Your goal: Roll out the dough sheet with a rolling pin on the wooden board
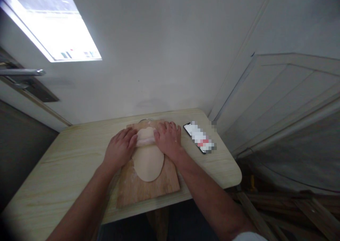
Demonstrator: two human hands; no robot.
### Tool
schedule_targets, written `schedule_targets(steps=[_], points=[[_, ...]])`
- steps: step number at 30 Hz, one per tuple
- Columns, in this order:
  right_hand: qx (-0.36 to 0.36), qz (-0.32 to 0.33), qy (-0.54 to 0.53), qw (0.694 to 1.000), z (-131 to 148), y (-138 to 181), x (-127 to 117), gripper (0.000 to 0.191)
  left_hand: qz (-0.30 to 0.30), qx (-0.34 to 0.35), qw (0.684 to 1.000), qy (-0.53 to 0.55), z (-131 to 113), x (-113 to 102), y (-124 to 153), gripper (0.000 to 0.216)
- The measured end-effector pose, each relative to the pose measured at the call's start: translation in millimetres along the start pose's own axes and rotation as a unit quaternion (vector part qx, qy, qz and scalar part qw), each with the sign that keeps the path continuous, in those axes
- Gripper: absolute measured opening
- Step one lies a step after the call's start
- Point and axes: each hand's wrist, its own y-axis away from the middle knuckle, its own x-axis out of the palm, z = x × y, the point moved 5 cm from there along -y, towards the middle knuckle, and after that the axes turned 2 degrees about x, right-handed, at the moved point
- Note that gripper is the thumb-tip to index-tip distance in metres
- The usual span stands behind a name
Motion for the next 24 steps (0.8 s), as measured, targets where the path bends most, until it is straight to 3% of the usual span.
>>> schedule_targets(steps=[6,12,16,24], points=[[-0.019,-0.050,-0.120,0.991,-7,0,-1,0.037,-0.056,-0.011,0.998,0.041,3,2,5,0.046],[-0.091,-0.010,-0.252,0.963,-24,-7,-2,0.058,-0.132,-0.053,0.981,0.135,12,3,3,0.041],[-0.073,0.014,-0.285,0.956,-42,-11,1,0.063,-0.163,-0.064,0.965,0.198,21,-1,7,0.035],[0.007,-0.024,-0.262,0.965,-45,-16,15,0.034,-0.156,-0.017,0.926,0.342,21,-6,14,0.016]])
